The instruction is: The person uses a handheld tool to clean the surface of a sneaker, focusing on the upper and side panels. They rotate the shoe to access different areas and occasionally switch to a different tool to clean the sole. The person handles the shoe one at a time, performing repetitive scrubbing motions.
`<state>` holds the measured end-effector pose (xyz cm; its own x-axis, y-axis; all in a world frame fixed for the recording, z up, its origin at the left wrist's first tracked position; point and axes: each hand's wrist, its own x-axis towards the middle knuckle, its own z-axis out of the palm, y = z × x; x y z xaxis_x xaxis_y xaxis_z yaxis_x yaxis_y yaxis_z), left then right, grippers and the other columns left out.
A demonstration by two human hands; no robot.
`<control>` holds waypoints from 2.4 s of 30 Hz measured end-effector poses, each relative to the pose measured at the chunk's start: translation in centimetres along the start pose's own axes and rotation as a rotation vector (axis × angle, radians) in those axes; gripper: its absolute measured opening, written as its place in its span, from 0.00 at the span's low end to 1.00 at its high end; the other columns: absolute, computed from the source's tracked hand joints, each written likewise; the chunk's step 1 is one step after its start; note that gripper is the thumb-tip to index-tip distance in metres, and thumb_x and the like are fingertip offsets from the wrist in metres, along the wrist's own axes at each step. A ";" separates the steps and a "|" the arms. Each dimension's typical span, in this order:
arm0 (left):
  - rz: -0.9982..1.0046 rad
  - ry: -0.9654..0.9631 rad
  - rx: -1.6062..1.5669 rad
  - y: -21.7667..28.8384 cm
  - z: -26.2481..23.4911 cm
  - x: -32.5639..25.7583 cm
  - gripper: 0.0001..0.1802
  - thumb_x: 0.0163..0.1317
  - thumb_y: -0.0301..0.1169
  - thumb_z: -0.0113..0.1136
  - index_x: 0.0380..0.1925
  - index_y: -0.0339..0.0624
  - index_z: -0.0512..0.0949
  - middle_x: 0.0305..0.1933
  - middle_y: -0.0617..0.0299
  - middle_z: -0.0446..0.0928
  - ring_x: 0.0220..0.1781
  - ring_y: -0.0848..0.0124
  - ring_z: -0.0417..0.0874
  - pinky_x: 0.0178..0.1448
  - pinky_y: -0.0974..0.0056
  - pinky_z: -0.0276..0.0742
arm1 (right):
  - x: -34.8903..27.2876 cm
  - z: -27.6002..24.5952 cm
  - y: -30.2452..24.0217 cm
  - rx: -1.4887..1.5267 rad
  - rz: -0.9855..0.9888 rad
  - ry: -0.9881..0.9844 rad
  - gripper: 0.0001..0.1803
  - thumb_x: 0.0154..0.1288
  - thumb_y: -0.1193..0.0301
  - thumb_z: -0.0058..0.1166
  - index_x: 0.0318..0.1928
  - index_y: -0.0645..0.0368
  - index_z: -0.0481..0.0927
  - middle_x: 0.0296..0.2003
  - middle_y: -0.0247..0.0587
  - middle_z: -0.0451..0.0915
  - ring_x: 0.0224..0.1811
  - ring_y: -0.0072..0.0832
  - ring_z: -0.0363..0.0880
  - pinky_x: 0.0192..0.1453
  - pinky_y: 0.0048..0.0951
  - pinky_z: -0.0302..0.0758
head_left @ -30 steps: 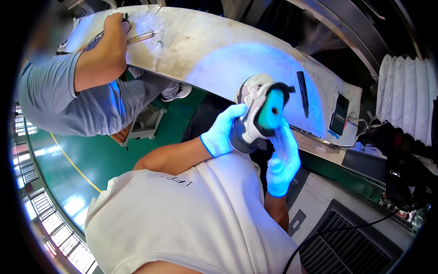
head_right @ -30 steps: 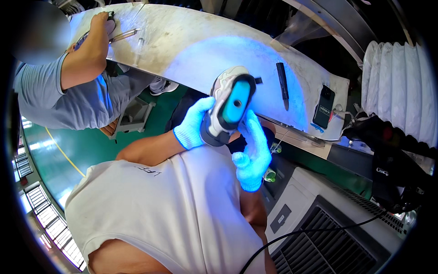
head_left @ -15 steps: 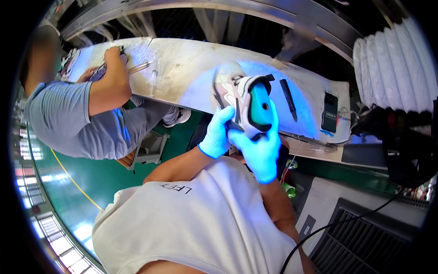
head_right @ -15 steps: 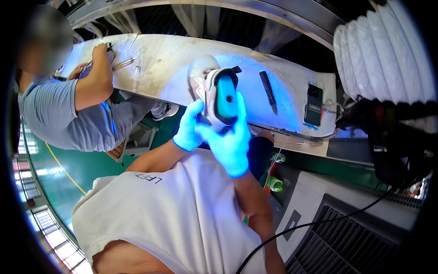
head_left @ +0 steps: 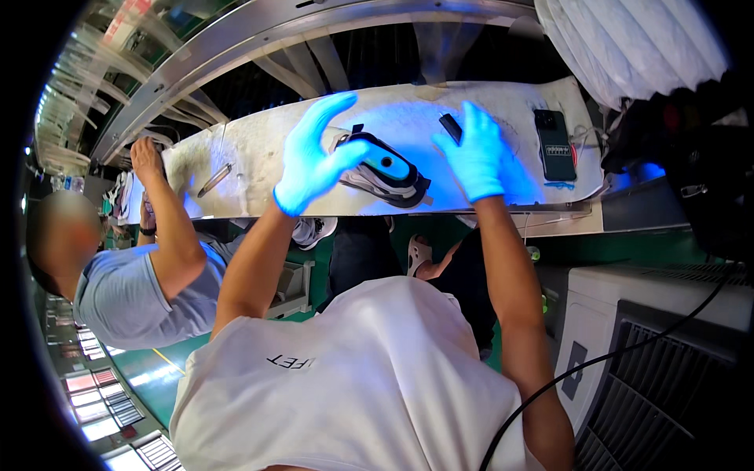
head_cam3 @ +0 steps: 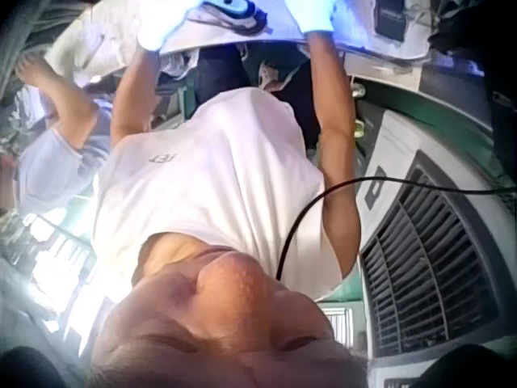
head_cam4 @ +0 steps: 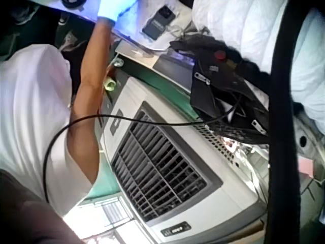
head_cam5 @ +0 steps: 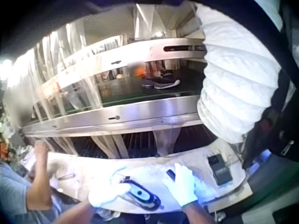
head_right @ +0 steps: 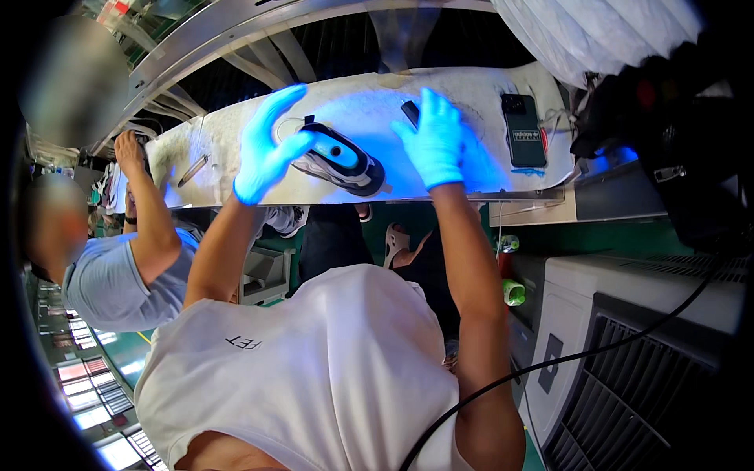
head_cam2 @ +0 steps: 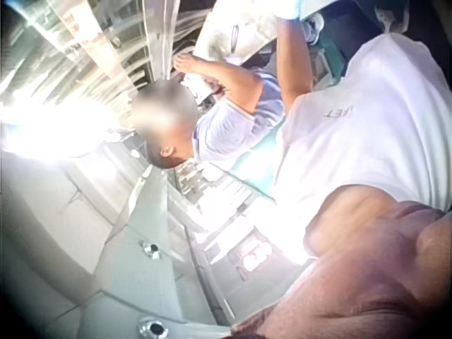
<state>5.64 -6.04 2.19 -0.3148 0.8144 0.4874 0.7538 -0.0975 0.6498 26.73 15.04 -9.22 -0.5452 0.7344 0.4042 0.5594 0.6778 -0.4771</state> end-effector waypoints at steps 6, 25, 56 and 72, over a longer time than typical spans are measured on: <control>-0.309 -0.167 -0.483 -2.5 3.0 -3.0 0.20 0.75 0.40 0.66 0.51 0.32 0.89 0.55 0.49 0.90 0.58 0.61 0.90 0.66 0.56 0.84 | -1.3 1.5 0.9 0.393 0.237 -0.258 0.22 0.73 0.60 0.72 0.58 0.62 0.86 0.44 0.49 0.88 0.44 0.39 0.88 0.52 0.41 0.84; 0.231 0.095 -0.241 -4.0 4.4 -6.3 0.14 0.56 0.35 0.64 0.34 0.36 0.87 0.45 0.46 0.92 0.51 0.43 0.93 0.70 0.36 0.79 | -5.9 2.1 -6.3 1.178 0.407 -0.137 0.09 0.76 0.67 0.65 0.43 0.61 0.89 0.33 0.36 0.88 0.35 0.23 0.85 0.45 0.32 0.82; -0.636 -0.205 0.201 3.8 4.2 2.4 0.39 0.71 0.66 0.60 0.47 0.34 0.90 0.42 0.43 0.90 0.48 0.45 0.93 0.56 0.48 0.85 | 0.8 0.4 2.2 -0.032 0.210 -0.259 0.30 0.70 0.48 0.72 0.57 0.61 0.86 0.52 0.63 0.90 0.55 0.60 0.90 0.58 0.57 0.85; -0.151 -0.435 0.642 -3.1 0.9 1.5 0.57 0.45 0.53 0.85 0.79 0.58 0.76 0.64 0.47 0.86 0.62 0.44 0.89 0.66 0.46 0.85 | -6.3 -2.1 3.6 0.361 0.186 -0.207 0.26 0.72 0.62 0.70 0.64 0.64 0.86 0.52 0.56 0.91 0.54 0.51 0.91 0.61 0.50 0.85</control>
<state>3.35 -3.99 0.44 -0.2864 0.9560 0.0629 0.9480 0.2733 0.1629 33.54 12.93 -11.86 -0.5903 0.7952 0.1389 0.4257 0.4528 -0.7834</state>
